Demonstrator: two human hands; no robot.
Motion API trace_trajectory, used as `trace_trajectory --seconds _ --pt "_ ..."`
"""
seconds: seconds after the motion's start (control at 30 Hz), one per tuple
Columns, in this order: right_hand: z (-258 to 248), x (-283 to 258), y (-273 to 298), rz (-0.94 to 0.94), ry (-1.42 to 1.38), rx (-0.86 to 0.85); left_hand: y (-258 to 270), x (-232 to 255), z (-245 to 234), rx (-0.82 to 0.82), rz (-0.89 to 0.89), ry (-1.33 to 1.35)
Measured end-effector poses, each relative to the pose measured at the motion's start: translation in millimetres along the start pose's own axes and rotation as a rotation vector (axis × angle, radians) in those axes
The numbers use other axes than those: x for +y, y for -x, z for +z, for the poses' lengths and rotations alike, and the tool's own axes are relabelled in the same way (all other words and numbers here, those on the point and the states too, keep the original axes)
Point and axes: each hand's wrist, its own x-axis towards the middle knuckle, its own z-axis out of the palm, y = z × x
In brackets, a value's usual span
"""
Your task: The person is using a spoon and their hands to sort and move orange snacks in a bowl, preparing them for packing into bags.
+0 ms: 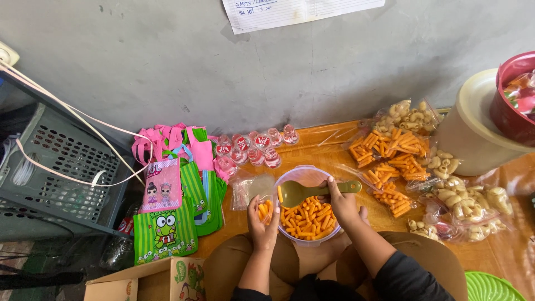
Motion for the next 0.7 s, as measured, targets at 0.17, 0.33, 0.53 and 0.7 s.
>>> trace_trajectory --seconds 0.17,0.33,0.53,0.7 --pt "-6.2 -7.6 21.6 -0.375 0.048 -0.130 1.5 -6.8 2.2 -0.021 0.086 0.017" --pt "-0.1 -52.8 69.8 -0.713 0.367 -0.301 4.2 -8.1 5.8 -0.052 0.032 0.146" --pt "0.2 -49.8 71.7 -1.123 0.368 -0.475 3.6 -13.2 4.4 -0.017 0.144 -0.029" --pt "-1.1 -53.6 75.0 -1.159 0.387 -0.443 2.8 -16.7 3.5 -0.043 0.117 0.064"
